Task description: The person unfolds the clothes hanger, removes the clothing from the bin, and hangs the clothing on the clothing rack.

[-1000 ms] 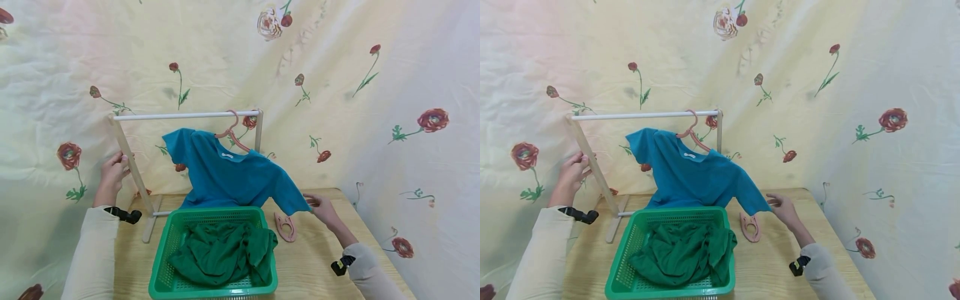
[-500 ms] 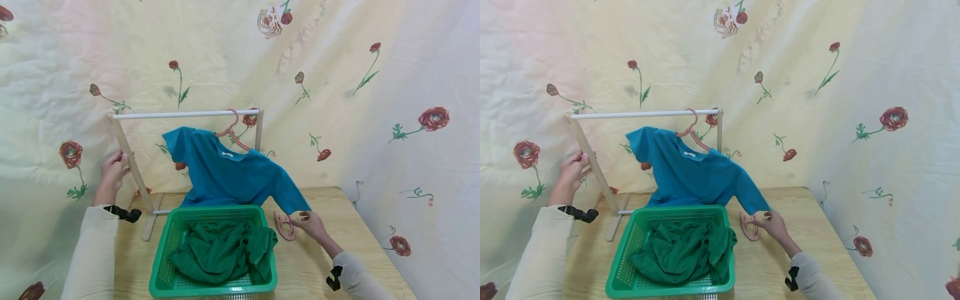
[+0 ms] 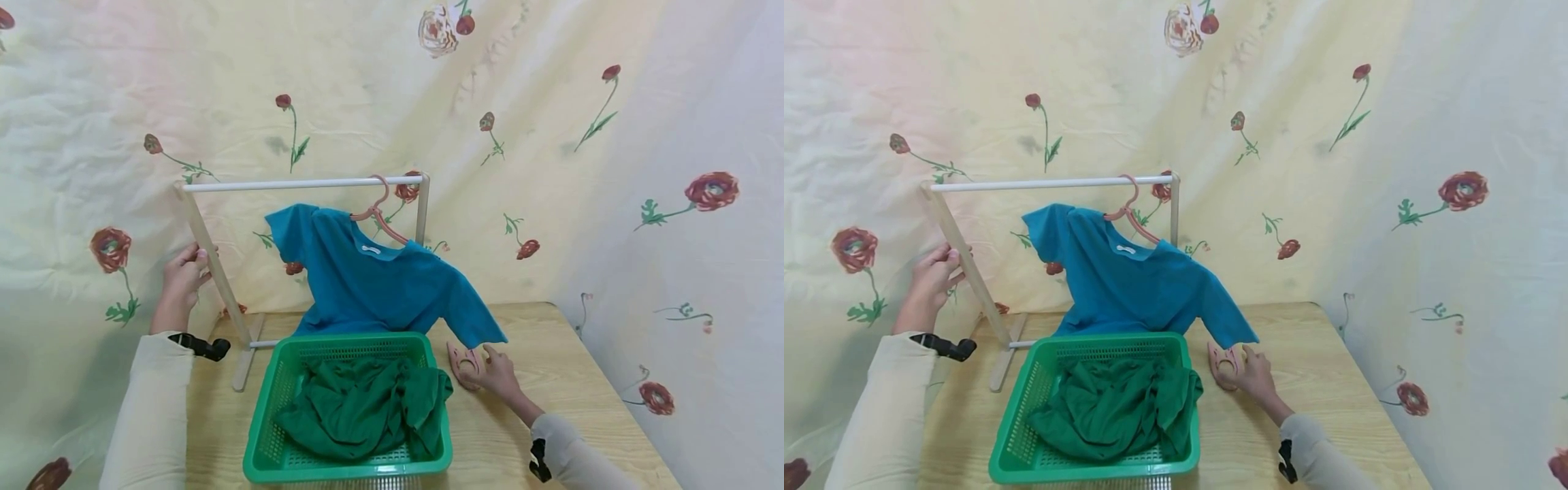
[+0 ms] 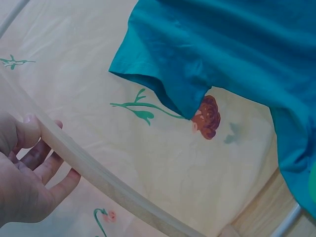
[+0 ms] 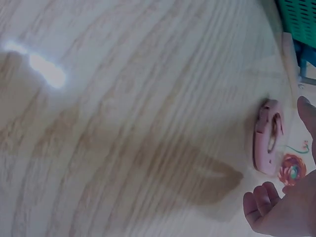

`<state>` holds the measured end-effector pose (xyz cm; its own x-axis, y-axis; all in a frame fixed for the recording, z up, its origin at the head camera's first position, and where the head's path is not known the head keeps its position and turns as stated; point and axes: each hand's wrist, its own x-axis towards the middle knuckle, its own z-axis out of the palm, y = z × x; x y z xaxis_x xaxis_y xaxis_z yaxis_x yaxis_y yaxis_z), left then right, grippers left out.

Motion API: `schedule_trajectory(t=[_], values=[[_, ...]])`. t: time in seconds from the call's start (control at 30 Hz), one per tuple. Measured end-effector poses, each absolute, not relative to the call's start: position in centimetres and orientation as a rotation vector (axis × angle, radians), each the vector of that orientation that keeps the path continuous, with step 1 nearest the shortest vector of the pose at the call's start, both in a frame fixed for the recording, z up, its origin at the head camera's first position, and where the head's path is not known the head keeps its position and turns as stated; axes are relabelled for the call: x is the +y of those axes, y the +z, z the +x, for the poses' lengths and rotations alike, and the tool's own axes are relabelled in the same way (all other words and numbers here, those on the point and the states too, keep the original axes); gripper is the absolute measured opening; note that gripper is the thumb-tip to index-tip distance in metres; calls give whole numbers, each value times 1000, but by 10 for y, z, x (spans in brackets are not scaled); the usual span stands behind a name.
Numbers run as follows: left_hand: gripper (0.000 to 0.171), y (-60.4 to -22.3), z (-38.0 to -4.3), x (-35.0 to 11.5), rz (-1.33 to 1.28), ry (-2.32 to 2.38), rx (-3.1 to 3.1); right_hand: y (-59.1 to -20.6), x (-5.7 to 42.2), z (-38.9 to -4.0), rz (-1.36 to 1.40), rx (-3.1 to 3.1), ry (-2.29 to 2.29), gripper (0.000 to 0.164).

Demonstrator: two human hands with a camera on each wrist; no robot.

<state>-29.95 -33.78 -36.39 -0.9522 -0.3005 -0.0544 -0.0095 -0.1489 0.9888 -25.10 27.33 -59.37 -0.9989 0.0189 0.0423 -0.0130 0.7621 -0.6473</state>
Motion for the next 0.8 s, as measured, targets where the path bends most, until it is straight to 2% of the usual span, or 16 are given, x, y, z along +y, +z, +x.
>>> schedule_trajectory(t=[0.2,0.53,0.8], values=[[57,-364,-299,-337,350,-2219,-1903,-600,274,-254,-8,-2924,1013,93],[56,-363,-300,-337,366,-2219,-1900,-611,287,-268,16,-3002,1084,102],[57,-363,-299,-336,370,-2218,-1892,-621,293,-274,90,-2991,997,99]])
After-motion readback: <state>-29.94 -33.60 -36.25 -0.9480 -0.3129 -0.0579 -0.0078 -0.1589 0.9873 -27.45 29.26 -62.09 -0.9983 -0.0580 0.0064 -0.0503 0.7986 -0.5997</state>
